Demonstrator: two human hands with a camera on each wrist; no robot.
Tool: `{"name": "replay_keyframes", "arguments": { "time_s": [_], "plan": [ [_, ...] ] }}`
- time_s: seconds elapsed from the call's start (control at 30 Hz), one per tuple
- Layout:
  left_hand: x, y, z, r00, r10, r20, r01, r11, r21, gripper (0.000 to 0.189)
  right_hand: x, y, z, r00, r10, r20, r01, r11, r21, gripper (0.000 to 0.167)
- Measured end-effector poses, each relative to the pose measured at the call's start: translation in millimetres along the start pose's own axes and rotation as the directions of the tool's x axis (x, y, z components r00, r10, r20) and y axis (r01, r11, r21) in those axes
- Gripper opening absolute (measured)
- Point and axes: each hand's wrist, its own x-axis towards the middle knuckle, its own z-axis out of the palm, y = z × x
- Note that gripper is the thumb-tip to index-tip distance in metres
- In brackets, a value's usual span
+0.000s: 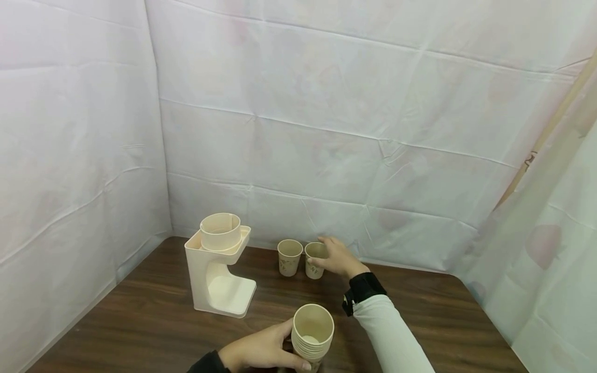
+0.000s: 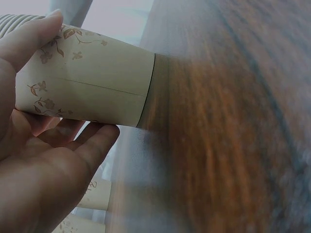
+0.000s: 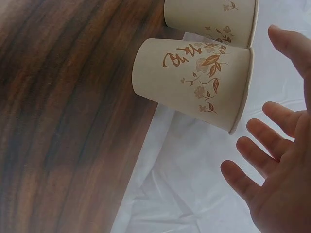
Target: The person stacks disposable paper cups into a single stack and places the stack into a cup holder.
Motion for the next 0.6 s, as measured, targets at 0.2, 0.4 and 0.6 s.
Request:
{"name": "replay_keyframes", "arguments": {
  "time_s": [0.2,0.4,0.6],
  "plan": [
    [0.1,-0.7,0.5,1.000,0.009,-0.011,-0.009,1.000,0.014,0.069,13.4,-1.0,-5.0,0.998,0.000,0.059,0.001,1.000,-0.009,0.080],
    [1.0,-1.0,-0.2,0.999,0.036,0.007,-0.036,0.999,0.008,0.069,23.0,-2.7,-9.5,0.992,0.035,0.121,-0.032,0.999,-0.029,0.085],
    [1.1,-0.3,-0.6,1.000,0.027,0.009,-0.027,1.000,-0.009,0.069,27.1,-4.2,-8.2,0.988,0.053,0.147,-0.049,0.998,-0.028,0.084]
  ]
}}
